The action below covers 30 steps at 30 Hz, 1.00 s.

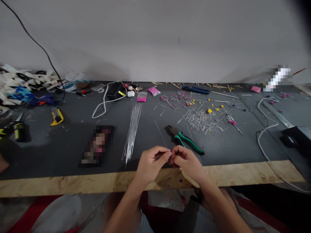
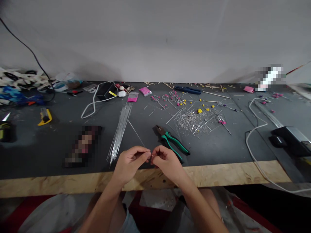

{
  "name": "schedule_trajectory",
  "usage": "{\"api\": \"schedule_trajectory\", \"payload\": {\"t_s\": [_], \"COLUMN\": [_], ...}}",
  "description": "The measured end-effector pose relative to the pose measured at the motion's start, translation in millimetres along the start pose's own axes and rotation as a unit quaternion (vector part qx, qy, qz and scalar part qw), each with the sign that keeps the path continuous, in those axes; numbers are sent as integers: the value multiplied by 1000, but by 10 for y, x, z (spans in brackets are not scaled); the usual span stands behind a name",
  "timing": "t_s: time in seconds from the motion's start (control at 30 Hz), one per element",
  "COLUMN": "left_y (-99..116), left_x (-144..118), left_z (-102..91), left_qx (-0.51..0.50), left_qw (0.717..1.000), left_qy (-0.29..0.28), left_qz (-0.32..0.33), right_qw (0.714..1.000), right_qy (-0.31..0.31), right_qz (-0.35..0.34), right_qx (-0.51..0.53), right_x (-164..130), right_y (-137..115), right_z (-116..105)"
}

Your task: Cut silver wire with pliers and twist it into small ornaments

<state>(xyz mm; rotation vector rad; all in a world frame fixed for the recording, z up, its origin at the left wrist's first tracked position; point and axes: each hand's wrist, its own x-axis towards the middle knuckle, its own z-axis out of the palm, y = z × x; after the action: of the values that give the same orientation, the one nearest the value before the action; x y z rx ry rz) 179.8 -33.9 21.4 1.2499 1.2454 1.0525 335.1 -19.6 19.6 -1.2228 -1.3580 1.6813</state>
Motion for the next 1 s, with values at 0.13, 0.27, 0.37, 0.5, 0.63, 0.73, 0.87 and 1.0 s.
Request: {"api": "schedule_trajectory", "payload": {"t_s": [0.13, 0.27, 0.37, 0.5, 0.63, 0.73, 0.87, 1.0], "left_y": [-13, -27, -27, -15, -11, -23, -48, -56], "left_x": [20, 44, 54, 62, 73, 82, 90, 94], "left_z": [-1, -2, 0, 8, 18, 18, 10, 6], "left_qx": [-25, -58, -75, -87, -96, -105, -126, -145], "left_qw": [999, 998, 996, 995, 993, 992, 990, 987], "left_qy": [2, -3, -9, -12, -12, -11, -22, -29], "left_qz": [-22, -38, -47, -56, -64, -67, -61, -67], "right_qw": [1000, 999, 999, 998, 998, 997, 996, 995], "right_qy": [-3, -5, -4, -2, 1, -3, -12, -20], "right_qz": [-3, -8, -9, -4, 5, 3, -6, -15], "right_qx": [27, 52, 52, 57, 69, 80, 92, 98], "right_x": [8, 14, 14, 11, 13, 13, 3, -5], "right_y": [-1, -9, -12, 2, 11, 7, -1, -10], "right_z": [19, 38, 41, 40, 48, 51, 51, 54]}}
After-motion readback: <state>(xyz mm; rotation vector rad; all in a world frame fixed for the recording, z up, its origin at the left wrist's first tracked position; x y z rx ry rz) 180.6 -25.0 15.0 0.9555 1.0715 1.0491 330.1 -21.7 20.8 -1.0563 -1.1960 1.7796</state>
